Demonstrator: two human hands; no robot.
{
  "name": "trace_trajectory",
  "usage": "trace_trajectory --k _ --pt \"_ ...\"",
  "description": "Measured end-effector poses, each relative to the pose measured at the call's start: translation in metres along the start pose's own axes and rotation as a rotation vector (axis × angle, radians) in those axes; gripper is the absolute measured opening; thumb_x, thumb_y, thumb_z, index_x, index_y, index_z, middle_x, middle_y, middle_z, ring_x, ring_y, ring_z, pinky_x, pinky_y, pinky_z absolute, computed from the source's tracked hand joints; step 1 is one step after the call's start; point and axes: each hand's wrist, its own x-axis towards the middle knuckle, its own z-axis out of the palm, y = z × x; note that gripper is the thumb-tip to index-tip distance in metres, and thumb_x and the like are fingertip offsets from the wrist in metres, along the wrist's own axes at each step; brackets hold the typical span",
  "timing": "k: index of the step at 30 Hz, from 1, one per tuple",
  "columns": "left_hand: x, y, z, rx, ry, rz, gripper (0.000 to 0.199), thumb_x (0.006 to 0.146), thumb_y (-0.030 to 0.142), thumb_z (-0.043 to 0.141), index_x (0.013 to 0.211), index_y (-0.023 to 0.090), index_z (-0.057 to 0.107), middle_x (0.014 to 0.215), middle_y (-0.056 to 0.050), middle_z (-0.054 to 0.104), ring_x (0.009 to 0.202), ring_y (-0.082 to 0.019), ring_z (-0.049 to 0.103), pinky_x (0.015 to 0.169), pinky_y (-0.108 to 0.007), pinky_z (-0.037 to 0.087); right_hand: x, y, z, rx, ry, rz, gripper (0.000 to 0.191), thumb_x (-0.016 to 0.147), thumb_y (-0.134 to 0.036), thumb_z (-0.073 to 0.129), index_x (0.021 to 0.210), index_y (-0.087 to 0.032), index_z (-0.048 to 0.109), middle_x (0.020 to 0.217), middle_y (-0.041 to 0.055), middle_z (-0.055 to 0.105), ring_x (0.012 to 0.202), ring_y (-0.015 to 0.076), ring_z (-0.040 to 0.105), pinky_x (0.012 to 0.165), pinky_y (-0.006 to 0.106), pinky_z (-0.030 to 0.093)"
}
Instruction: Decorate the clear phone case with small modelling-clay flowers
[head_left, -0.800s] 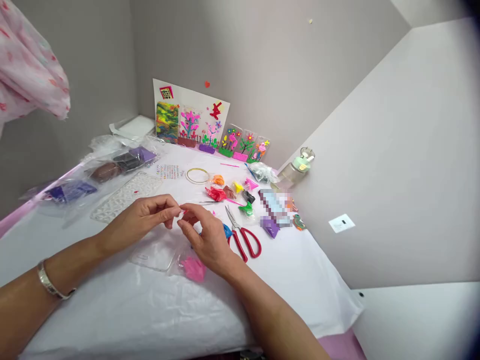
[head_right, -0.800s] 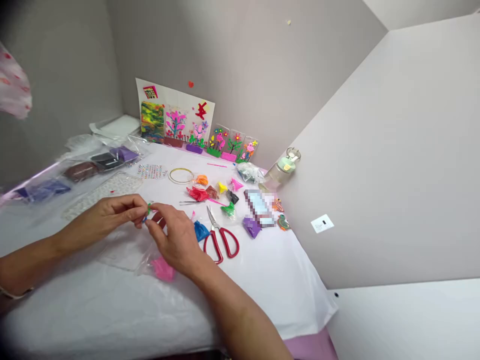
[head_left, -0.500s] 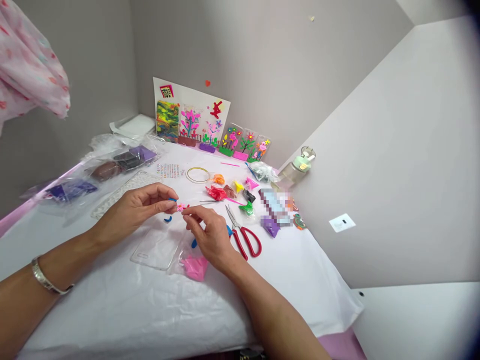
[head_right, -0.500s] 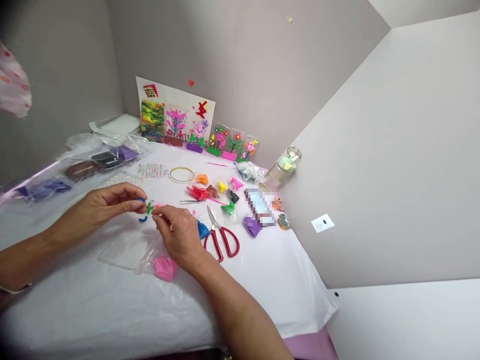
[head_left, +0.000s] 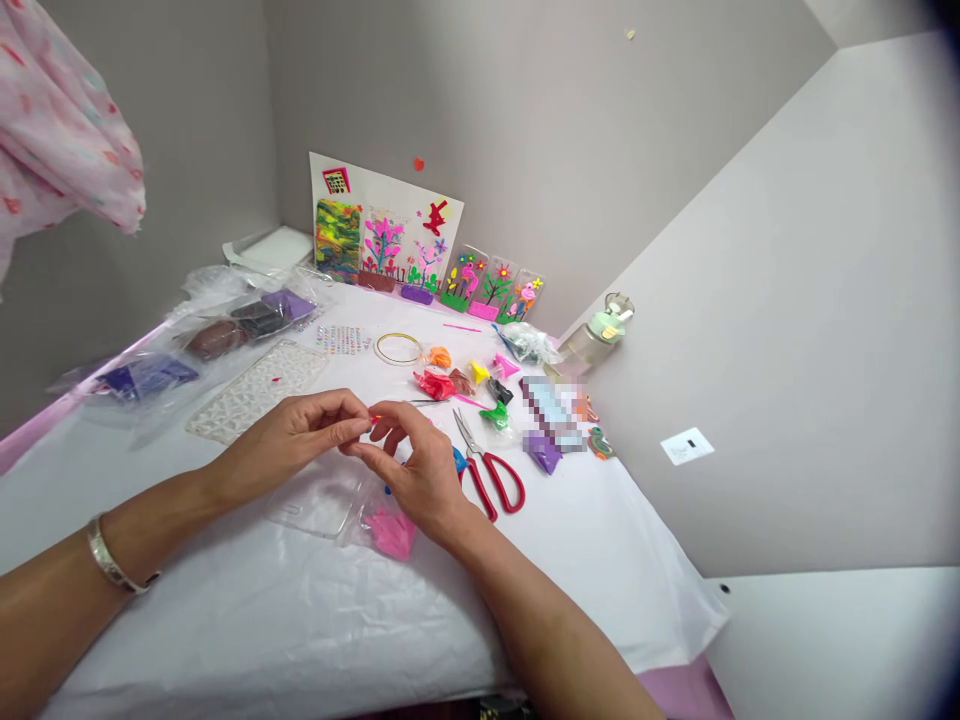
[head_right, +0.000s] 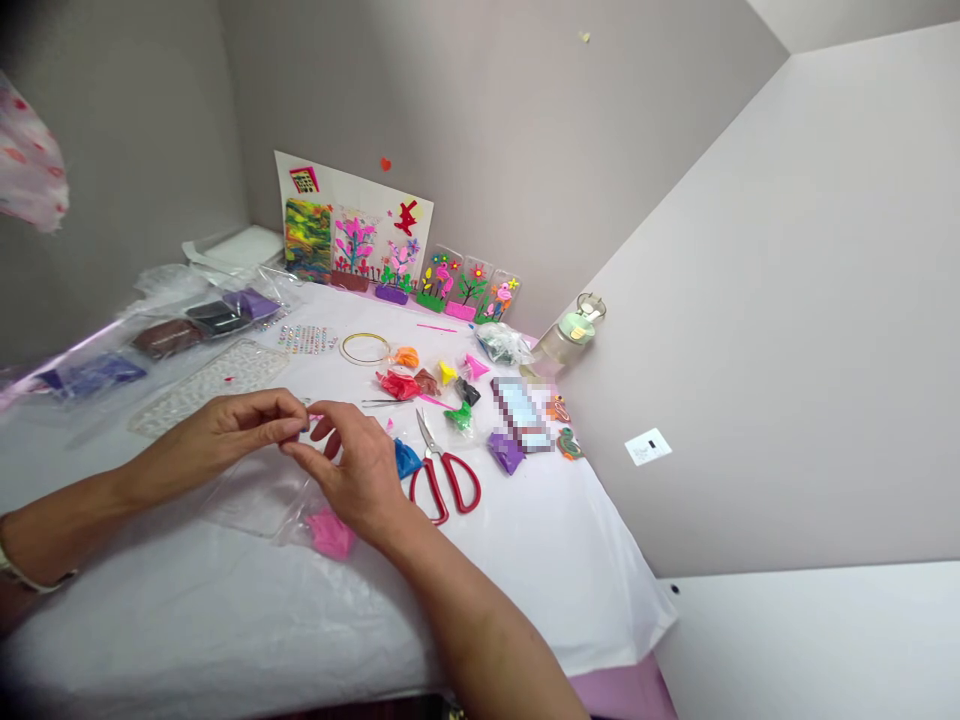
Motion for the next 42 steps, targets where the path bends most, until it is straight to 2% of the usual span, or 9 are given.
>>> trace_trajectory --k 4,12,17,23,32,36,42 --pt "0.002 -0.002 -0.003 -0.058 0.023 0.0 0.023 0.098 0.05 0.075 0.103 0.027 0.081 0.099 0.0 0.08 0.094 -0.021 0.075 0.085 -0.029 0.058 0.0 -0.001 0.0 0.003 0.036 -0.008 0.028 0.101 -0.032 0.082 0.124 -0.023 0.07 0.103 0.0042 0.079 0.075 0.0159 0.072 0.072 0.031 0.059" --pt "0.004 -0.007 -0.005 -0.112 0.071 0.007 0.02 0.096 0.046 0.079 0.104 0.028 0.081 0.097 0.0 0.078 0.088 -0.019 0.073 0.083 -0.03 0.06 -0.001 0.0 0.002 -0.084 0.095 -0.101 0.025 0.107 -0.032 0.076 0.128 -0.021 0.07 0.101 0.0046 0.079 0.071 0.0151 0.071 0.074 0.032 0.059" --pt "0.004 -0.011 -0.004 -0.17 0.022 -0.06 0.027 0.093 0.049 0.082 0.108 0.028 0.08 0.103 -0.001 0.08 0.09 -0.021 0.075 0.085 -0.033 0.061 -0.002 -0.004 -0.001 -0.198 0.048 -0.143 0.029 0.11 -0.033 0.074 0.135 -0.019 0.071 0.101 0.0046 0.079 0.075 0.0156 0.071 0.081 0.033 0.057" --pt "0.005 -0.008 -0.003 -0.087 -0.007 -0.046 0.027 0.09 0.05 0.083 0.097 0.024 0.079 0.093 -0.002 0.078 0.088 -0.022 0.073 0.083 -0.034 0.06 -0.003 -0.007 -0.005 -0.258 -0.018 -0.142 0.029 0.113 -0.032 0.067 0.139 -0.021 0.072 0.105 0.0065 0.079 0.088 0.0189 0.073 0.089 0.033 0.056" --pt "0.007 -0.007 -0.011 -0.093 -0.068 -0.043 0.023 0.097 0.045 0.076 0.104 0.024 0.084 0.1 -0.003 0.082 0.093 -0.021 0.075 0.087 -0.032 0.062 -0.001 0.0 -0.003 -0.349 -0.07 -0.185 0.034 0.114 -0.029 0.065 0.146 -0.029 0.074 0.109 0.0073 0.077 0.097 0.0214 0.072 0.091 0.036 0.058" --pt "0.008 -0.013 -0.015 -0.082 -0.078 -0.092 0.024 0.094 0.045 0.08 0.109 0.026 0.084 0.103 -0.002 0.083 0.091 -0.021 0.076 0.089 -0.032 0.063 0.0 0.001 -0.003 -0.386 -0.06 -0.213 0.032 0.112 -0.024 0.066 0.142 -0.028 0.076 0.107 0.0075 0.077 0.098 0.0224 0.073 0.09 0.036 0.059" --pt "0.009 -0.018 -0.014 -0.184 -0.128 -0.106 0.026 0.091 0.049 0.085 0.1 0.025 0.078 0.088 0.0 0.079 0.083 -0.019 0.074 0.079 -0.027 0.06 -0.001 0.004 -0.003 -0.344 -0.046 -0.203 0.018 0.11 -0.024 0.069 0.124 -0.024 0.08 0.103 0.0077 0.077 0.094 0.0218 0.072 0.088 0.035 0.057"
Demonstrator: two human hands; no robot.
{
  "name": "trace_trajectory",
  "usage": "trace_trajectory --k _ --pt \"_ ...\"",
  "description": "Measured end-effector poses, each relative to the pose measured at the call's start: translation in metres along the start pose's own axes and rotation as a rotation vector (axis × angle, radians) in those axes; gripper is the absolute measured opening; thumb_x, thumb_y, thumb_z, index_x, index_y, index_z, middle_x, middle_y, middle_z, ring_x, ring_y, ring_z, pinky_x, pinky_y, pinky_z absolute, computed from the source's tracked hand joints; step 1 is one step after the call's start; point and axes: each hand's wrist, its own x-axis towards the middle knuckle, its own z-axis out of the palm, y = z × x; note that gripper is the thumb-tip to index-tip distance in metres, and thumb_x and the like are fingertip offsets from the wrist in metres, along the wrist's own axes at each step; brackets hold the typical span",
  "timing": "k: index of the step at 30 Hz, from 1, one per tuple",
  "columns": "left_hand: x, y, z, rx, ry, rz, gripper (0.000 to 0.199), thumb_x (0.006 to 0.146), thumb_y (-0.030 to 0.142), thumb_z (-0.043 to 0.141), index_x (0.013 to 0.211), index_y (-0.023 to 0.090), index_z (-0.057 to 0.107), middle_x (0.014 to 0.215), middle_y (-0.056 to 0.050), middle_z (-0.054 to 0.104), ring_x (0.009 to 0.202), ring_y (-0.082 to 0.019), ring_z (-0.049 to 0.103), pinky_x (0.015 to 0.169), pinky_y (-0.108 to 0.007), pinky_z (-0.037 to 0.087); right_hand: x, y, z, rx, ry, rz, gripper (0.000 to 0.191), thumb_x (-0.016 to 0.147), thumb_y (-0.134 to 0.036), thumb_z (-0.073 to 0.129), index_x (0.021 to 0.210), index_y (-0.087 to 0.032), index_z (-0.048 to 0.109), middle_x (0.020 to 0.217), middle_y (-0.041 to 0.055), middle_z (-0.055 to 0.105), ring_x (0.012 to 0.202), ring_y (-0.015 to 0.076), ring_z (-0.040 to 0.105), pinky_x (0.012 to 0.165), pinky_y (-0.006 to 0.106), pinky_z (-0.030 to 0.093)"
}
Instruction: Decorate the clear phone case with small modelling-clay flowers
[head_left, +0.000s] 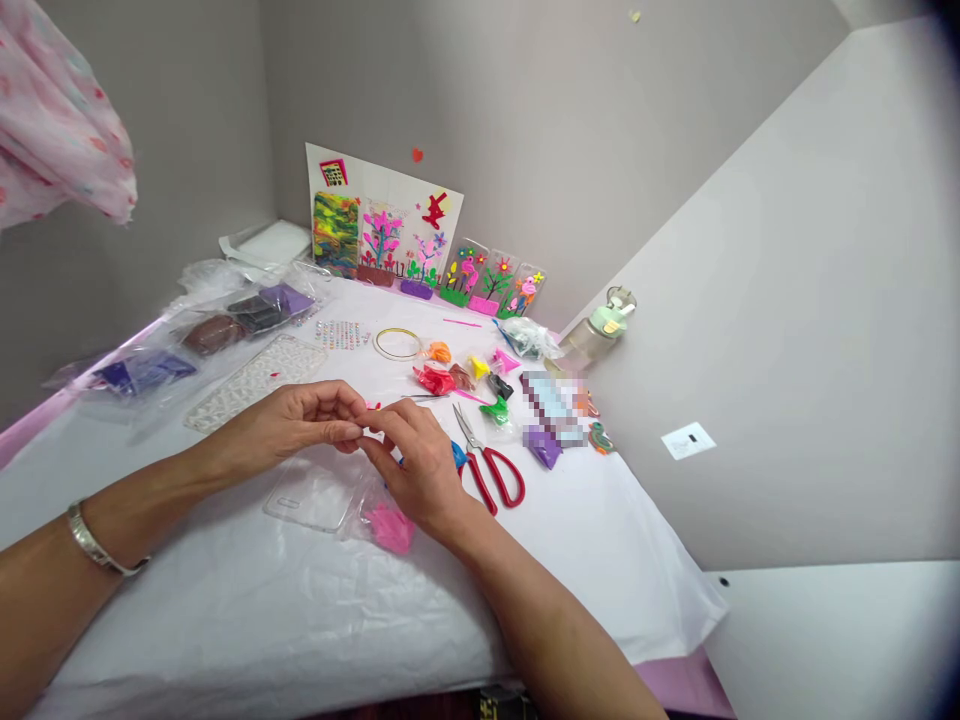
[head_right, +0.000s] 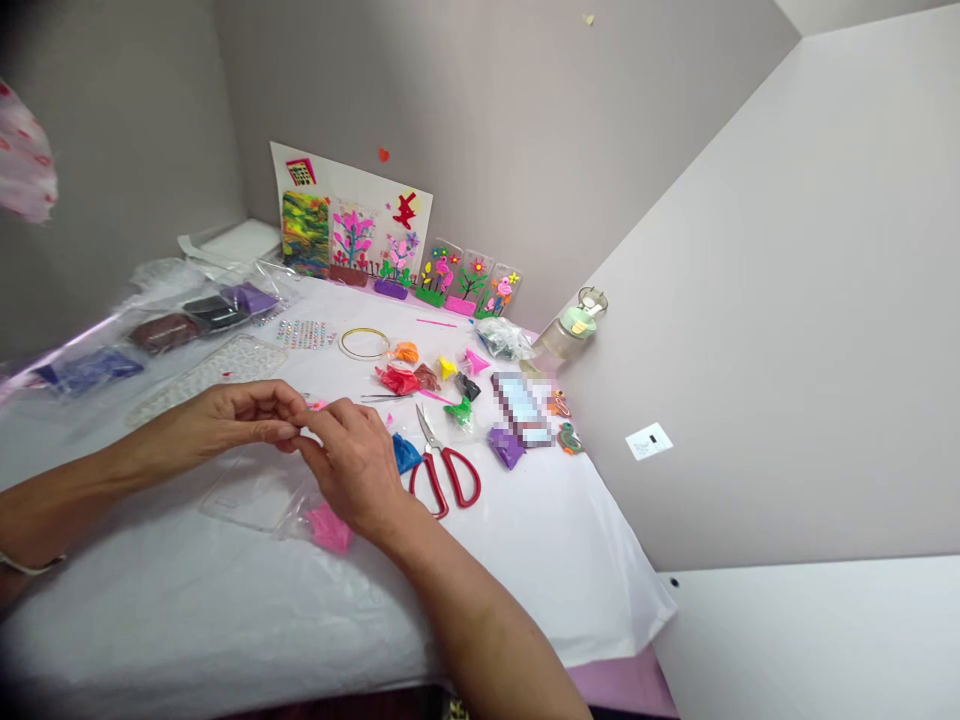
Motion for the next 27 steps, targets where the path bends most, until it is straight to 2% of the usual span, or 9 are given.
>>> trace_trajectory --k 5,9,12,17,22,27 --pt "-0.0007 0.0008 -0.0014 0.017 -0.028 -0.022 0.028 0.094 0.051 0.082 0.105 0.026 0.079 0.095 -0.001 0.081 0.089 -0.021 0.077 0.086 -0.03 0.063 -0.0004 0.0011 -0.0001 0.102 0.024 0.03 0.013 0.108 -0.024 0.073 0.119 -0.022 0.079 0.103 0.0065 0.078 0.086 0.0191 0.072 0.088 0.033 0.056" --pt "-0.0001 -0.0004 -0.0017 0.027 -0.022 -0.04 0.028 0.09 0.048 0.085 0.108 0.027 0.08 0.1 -0.002 0.084 0.094 -0.023 0.078 0.088 -0.032 0.064 0.0008 0.0005 -0.0023 0.157 0.027 0.081 0.009 0.108 -0.022 0.072 0.113 -0.022 0.08 0.096 0.0043 0.079 0.085 0.0189 0.072 0.085 0.032 0.056" --pt "-0.0001 0.0005 -0.0022 0.05 -0.022 -0.029 0.027 0.09 0.048 0.084 0.106 0.026 0.081 0.099 -0.003 0.084 0.092 -0.022 0.078 0.086 -0.032 0.064 0.0012 -0.0003 -0.0028 0.169 0.021 0.11 0.008 0.108 -0.022 0.073 0.109 -0.024 0.08 0.093 0.0033 0.08 0.087 0.0196 0.073 0.086 0.033 0.056" --pt "-0.0019 0.0074 -0.0024 0.115 -0.007 -0.018 0.027 0.095 0.051 0.078 0.102 0.026 0.083 0.094 -0.002 0.08 0.087 -0.021 0.074 0.084 -0.031 0.06 0.0009 -0.0004 -0.0011 0.193 0.045 0.076 0.013 0.105 -0.025 0.077 0.118 -0.023 0.079 0.103 0.0053 0.083 0.087 0.0199 0.074 0.087 0.034 0.057" --pt "-0.0025 0.009 0.001 0.215 -0.005 0.028 0.037 0.098 0.06 0.07 0.093 0.025 0.081 0.08 0.0 0.073 0.08 -0.02 0.069 0.076 -0.029 0.056 0.0019 0.0 -0.0023 0.16 0.041 0.079 0.007 0.107 -0.022 0.073 0.109 -0.023 0.08 0.092 0.0036 0.081 0.087 0.0204 0.074 0.086 0.034 0.056" --pt "-0.0024 0.0092 0.0028 0.243 0.011 0.041 0.044 0.099 0.064 0.066 0.086 0.024 0.077 0.077 0.0 0.07 0.078 -0.02 0.066 0.075 -0.029 0.055 0.0018 -0.0001 -0.0027 0.135 0.052 0.088 0.008 0.109 -0.027 0.072 0.109 -0.023 0.079 0.092 0.0038 0.08 0.086 0.0202 0.073 0.087 0.034 0.055"
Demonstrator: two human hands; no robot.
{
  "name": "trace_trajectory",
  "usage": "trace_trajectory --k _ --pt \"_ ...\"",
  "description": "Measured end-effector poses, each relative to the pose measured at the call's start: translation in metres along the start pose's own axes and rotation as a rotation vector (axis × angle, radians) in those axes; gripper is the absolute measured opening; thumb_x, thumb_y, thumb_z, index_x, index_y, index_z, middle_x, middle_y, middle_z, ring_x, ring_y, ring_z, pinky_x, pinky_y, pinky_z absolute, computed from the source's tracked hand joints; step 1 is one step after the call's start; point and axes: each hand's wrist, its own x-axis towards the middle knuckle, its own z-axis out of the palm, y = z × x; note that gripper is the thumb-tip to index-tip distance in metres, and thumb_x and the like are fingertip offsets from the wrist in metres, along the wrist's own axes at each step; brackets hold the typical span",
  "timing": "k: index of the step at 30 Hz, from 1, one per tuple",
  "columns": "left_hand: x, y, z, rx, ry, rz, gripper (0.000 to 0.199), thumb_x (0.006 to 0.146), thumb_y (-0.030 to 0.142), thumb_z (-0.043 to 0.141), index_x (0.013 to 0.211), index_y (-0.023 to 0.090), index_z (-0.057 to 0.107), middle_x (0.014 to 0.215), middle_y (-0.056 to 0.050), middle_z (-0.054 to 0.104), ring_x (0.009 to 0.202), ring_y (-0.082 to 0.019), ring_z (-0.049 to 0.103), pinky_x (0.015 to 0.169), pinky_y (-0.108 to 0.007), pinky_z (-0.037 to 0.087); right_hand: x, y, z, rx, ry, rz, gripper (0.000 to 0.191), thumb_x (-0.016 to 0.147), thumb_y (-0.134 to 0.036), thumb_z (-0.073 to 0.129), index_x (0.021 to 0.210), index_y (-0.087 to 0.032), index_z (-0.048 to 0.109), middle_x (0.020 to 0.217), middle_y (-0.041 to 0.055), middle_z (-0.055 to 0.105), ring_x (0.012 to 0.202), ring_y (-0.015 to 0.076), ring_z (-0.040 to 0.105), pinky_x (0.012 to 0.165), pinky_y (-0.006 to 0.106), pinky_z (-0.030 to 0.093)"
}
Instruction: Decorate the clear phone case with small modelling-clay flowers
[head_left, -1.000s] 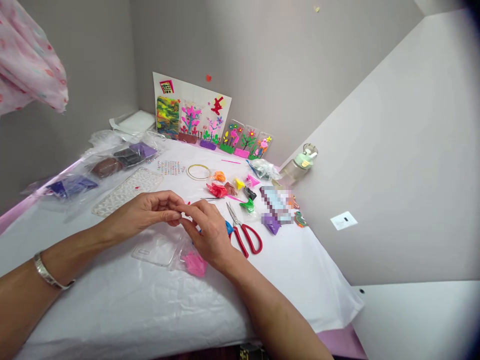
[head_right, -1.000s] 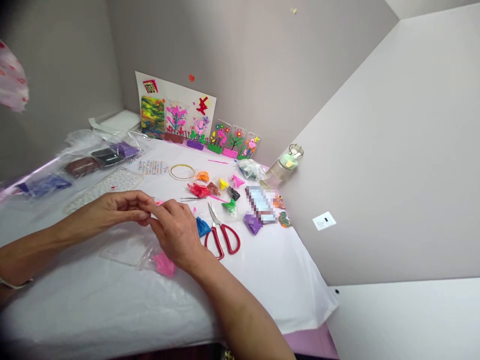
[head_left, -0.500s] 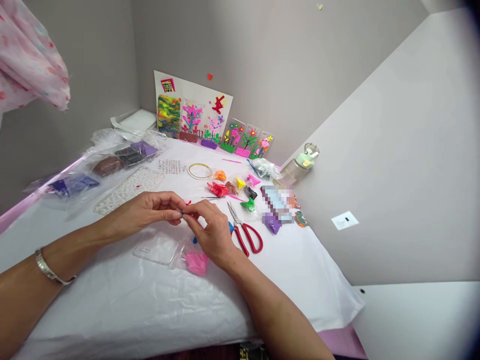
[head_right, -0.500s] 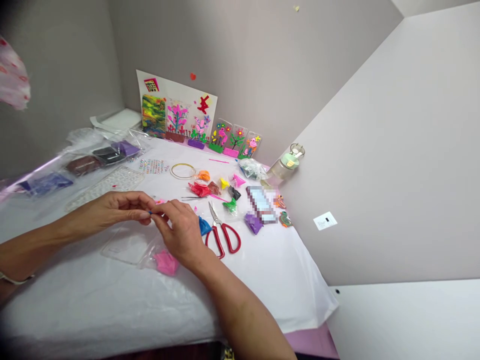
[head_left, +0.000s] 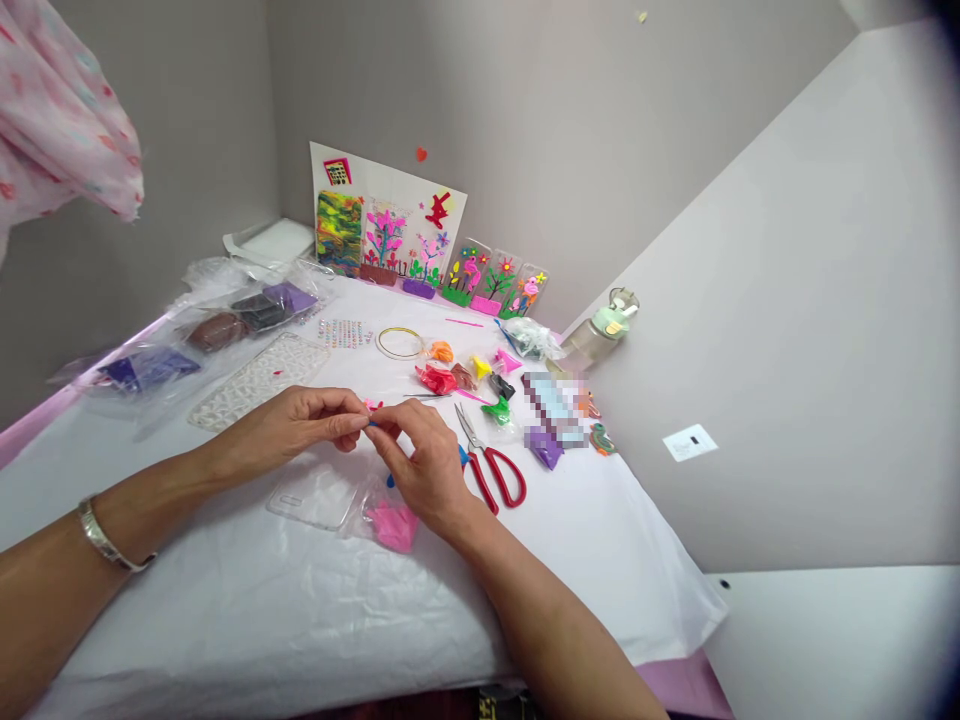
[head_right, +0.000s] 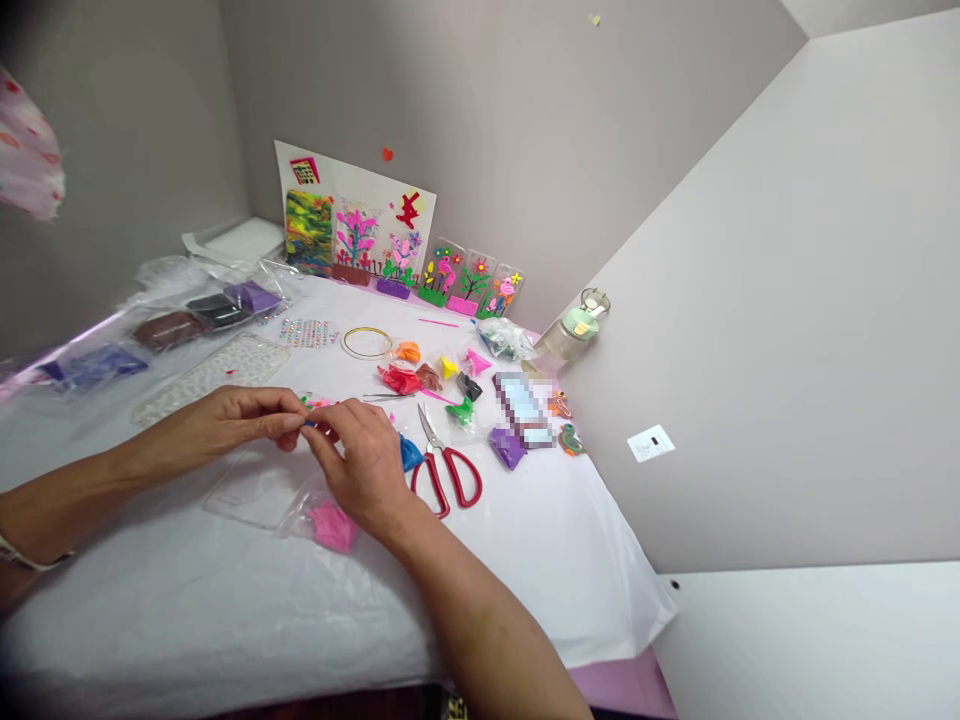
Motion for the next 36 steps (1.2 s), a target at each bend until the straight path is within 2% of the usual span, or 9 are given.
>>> trace_trajectory --k 13,21,27,32,36 --pt "-0.0006 0.001 -0.0014 0.007 -0.014 -0.044 0.044 0.097 0.066 0.068 0.085 0.024 0.077 0.077 0.002 0.07 0.079 -0.02 0.065 0.076 -0.028 0.049 -0.0006 0.002 0.0013 -0.012 -0.005 -0.021 0.013 0.111 -0.031 0.072 0.106 -0.023 0.08 0.088 0.0036 0.079 0.085 0.0206 0.072 0.087 0.035 0.053" --pt "0.0002 0.0018 -0.0008 -0.023 -0.011 -0.024 0.037 0.096 0.06 0.07 0.088 0.025 0.077 0.078 0.002 0.068 0.078 -0.019 0.064 0.076 -0.029 0.051 -0.0011 0.0027 0.0025 -0.024 0.02 -0.046 0.009 0.11 -0.024 0.069 0.108 -0.022 0.078 0.091 0.004 0.08 0.087 0.0204 0.073 0.087 0.034 0.053" --pt "-0.0005 0.001 -0.002 -0.086 0.003 -0.055 0.033 0.093 0.058 0.076 0.09 0.025 0.077 0.084 0.0 0.071 0.08 -0.019 0.066 0.079 -0.03 0.055 -0.0012 0.0023 0.0016 -0.004 0.045 -0.074 0.012 0.111 -0.027 0.069 0.106 -0.02 0.078 0.09 0.0041 0.079 0.086 0.0197 0.073 0.086 0.033 0.053" --pt "0.0002 -0.0034 0.0 -0.127 0.043 -0.054 0.033 0.09 0.058 0.079 0.09 0.025 0.077 0.08 0.001 0.071 0.078 -0.019 0.067 0.077 -0.029 0.054 -0.0015 0.0017 0.0012 -0.003 0.049 -0.085 0.014 0.112 -0.028 0.068 0.106 -0.02 0.078 0.089 0.0043 0.079 0.085 0.0203 0.073 0.085 0.034 0.053" --pt "0.0017 -0.0058 -0.006 -0.125 0.056 -0.078 0.035 0.087 0.059 0.081 0.098 0.026 0.079 0.087 0.001 0.077 0.08 -0.02 0.071 0.078 -0.03 0.056 -0.0016 0.002 0.0013 -0.019 0.059 -0.058 0.012 0.111 -0.026 0.069 0.107 -0.022 0.079 0.091 0.0044 0.08 0.087 0.0209 0.074 0.086 0.035 0.054"
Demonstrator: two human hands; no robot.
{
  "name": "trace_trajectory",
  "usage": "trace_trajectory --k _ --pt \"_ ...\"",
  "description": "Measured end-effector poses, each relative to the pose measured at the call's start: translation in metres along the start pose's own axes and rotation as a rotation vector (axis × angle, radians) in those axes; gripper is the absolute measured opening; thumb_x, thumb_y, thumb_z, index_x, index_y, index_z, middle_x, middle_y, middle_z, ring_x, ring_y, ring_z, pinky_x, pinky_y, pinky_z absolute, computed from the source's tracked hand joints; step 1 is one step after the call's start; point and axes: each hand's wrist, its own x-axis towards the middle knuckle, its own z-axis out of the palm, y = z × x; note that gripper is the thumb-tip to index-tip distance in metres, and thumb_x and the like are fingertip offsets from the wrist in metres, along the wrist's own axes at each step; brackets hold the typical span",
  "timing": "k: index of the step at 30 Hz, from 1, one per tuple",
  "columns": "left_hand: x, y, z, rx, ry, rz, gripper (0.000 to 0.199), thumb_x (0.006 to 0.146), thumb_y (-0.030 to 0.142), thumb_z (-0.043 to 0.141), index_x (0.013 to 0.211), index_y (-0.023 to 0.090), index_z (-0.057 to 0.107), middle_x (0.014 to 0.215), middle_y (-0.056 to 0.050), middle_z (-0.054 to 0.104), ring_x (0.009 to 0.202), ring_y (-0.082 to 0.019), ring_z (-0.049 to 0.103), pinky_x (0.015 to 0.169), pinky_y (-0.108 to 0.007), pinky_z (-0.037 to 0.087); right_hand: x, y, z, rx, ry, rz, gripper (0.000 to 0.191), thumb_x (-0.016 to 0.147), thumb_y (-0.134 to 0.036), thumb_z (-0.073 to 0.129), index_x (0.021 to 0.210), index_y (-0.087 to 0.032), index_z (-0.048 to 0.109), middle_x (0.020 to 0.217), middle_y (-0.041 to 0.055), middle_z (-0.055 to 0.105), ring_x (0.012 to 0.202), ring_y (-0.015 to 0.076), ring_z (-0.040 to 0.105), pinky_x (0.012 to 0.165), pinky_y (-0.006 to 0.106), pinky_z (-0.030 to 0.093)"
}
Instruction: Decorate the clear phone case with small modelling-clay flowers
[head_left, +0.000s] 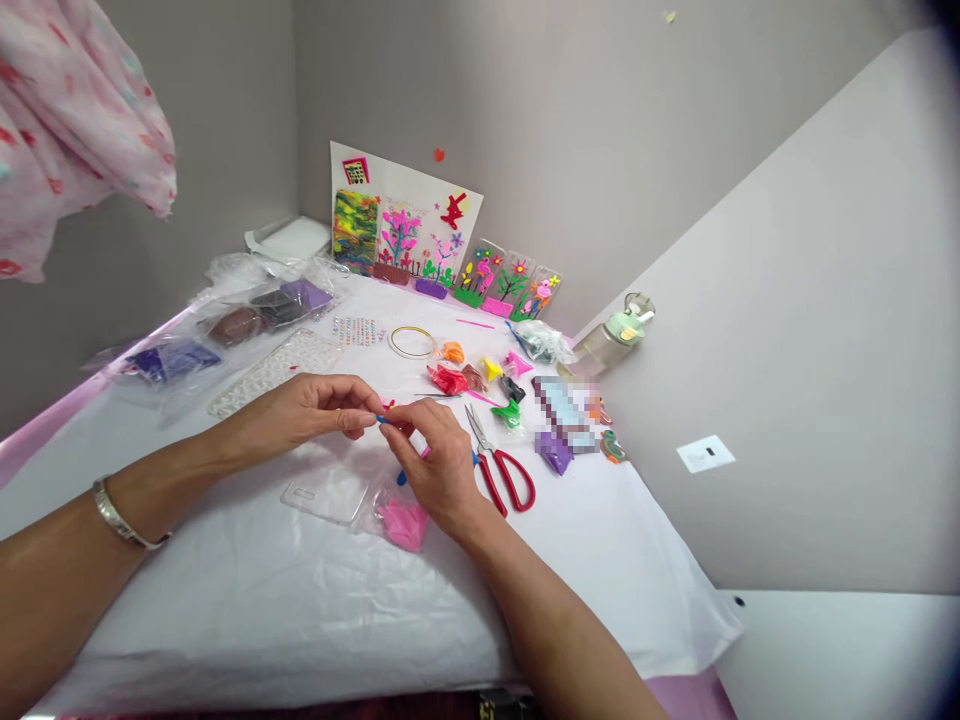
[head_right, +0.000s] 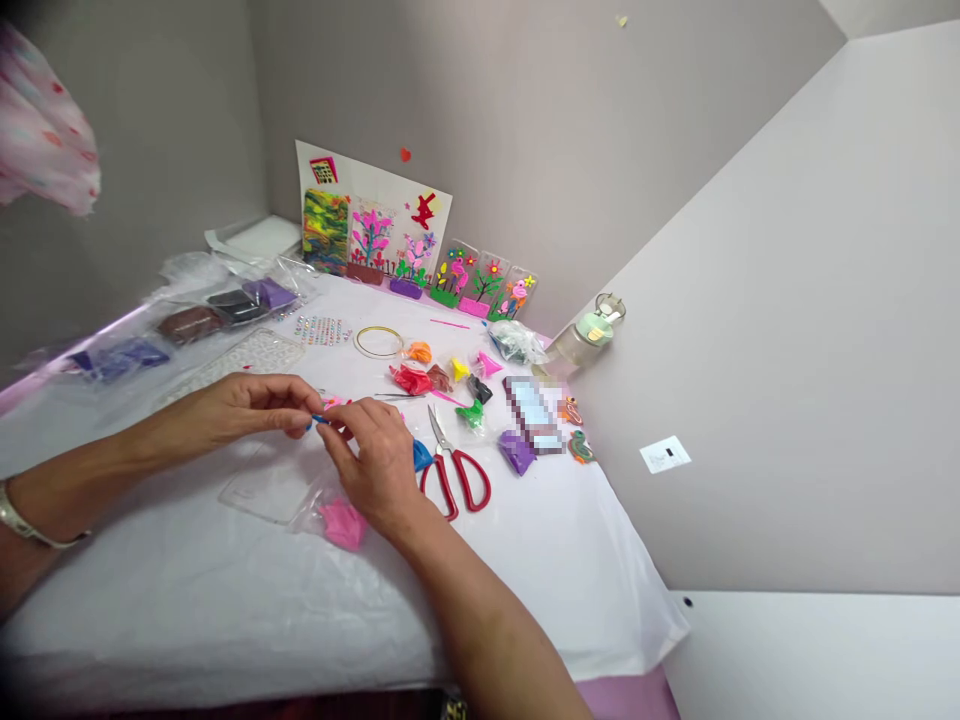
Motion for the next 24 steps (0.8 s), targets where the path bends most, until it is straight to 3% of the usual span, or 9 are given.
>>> trace_trajectory --k 3,8,17,24 --pt "0.0 0.001 -0.012 0.028 0.091 0.019 0.038 0.089 0.061 0.081 0.106 0.028 0.081 0.091 0.001 0.079 0.082 -0.02 0.073 0.081 -0.031 0.058 0.001 0.0 0.001 -0.006 -0.026 0.035 0.009 0.109 -0.024 0.072 0.106 -0.021 0.08 0.093 0.0044 0.08 0.087 0.0202 0.075 0.085 0.034 0.054" --pt "-0.002 0.004 -0.023 0.093 0.216 0.08 0.034 0.093 0.058 0.079 0.105 0.027 0.081 0.081 0.002 0.075 0.081 -0.02 0.073 0.082 -0.03 0.058 0.005 -0.005 0.006 -0.09 -0.181 0.135 0.004 0.105 -0.021 0.078 0.106 -0.022 0.082 0.097 0.0042 0.081 0.089 0.0199 0.076 0.09 0.033 0.052" --pt "-0.003 0.022 -0.015 0.101 0.21 0.089 0.033 0.087 0.057 0.079 0.097 0.026 0.079 0.082 0.002 0.074 0.076 -0.019 0.071 0.077 -0.03 0.059 0.017 -0.013 0.015 -0.259 -0.433 0.26 0.011 0.106 -0.021 0.078 0.115 -0.021 0.084 0.109 0.0084 0.083 0.106 0.0254 0.077 0.096 0.038 0.05" --pt "-0.004 0.023 -0.014 0.123 0.216 0.08 0.034 0.088 0.058 0.077 0.098 0.026 0.08 0.079 0.002 0.073 0.076 -0.02 0.071 0.079 -0.032 0.059 0.021 -0.013 0.017 -0.315 -0.502 0.277 0.012 0.109 -0.022 0.075 0.117 -0.02 0.083 0.115 0.0091 0.084 0.111 0.0257 0.077 0.096 0.037 0.048"
